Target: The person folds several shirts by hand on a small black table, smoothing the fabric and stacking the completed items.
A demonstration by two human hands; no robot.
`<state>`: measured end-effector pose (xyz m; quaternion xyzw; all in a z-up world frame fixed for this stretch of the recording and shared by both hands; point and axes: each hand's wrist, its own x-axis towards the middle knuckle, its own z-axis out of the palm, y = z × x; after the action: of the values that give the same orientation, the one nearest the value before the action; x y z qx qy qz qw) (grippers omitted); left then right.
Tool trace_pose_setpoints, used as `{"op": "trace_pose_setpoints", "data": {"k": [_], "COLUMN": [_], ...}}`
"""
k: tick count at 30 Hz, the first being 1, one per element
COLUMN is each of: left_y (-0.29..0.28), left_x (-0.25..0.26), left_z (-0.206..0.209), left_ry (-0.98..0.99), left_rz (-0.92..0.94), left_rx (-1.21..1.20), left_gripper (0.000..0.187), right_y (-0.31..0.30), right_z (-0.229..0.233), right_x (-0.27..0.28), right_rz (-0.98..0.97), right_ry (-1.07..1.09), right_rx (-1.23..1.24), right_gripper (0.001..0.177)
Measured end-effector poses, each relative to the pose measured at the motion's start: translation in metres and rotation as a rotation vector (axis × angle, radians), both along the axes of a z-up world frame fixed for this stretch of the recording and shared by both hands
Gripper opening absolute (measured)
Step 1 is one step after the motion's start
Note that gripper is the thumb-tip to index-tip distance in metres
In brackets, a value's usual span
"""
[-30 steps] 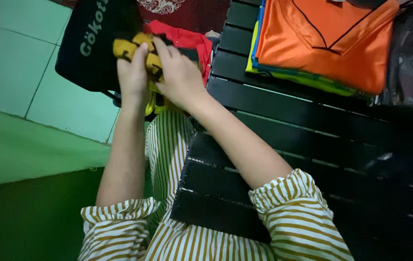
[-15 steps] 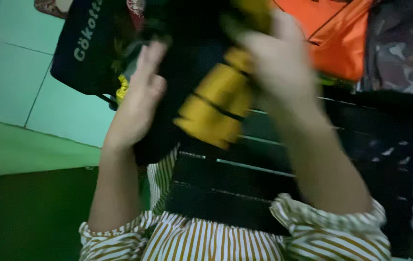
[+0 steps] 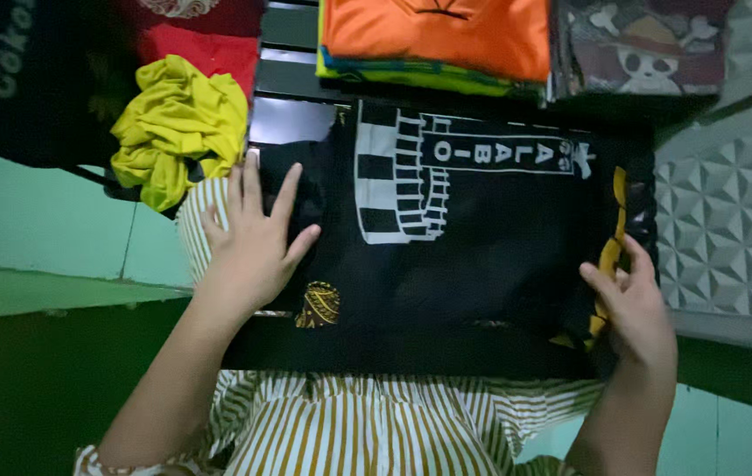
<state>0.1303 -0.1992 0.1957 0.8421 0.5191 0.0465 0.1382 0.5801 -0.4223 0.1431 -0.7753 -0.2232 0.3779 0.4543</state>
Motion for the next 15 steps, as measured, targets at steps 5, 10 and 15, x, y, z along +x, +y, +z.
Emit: {"op": "trace_pose_setpoints", "data": {"k": [5,10,15], "left_y": [0.0,0.009,0.018], "left_x": [0.012,0.014,0.01], "left_z": [0.001,0.009,0.002], "left_ry": [-0.006,-0.07,-0.184], "left_rz": [0.009,-0.087,-0.014], "left_rx": [0.071,0.175,0.043], "left_gripper": [0.082,0.061,0.049], "right_y": [-0.013,-0.015,-0.026], "right_z": [0.031,0.037,0.043], "right_x": [-0.025,-0.012,-0.032], "right_rz": [0.275,0.051,0.322], "right_ry": [-0.312,-0.146,-0.602], "right_rx": [0.232,0.108,-0.132], "right_gripper": [0.108,0.1,0.112]}}
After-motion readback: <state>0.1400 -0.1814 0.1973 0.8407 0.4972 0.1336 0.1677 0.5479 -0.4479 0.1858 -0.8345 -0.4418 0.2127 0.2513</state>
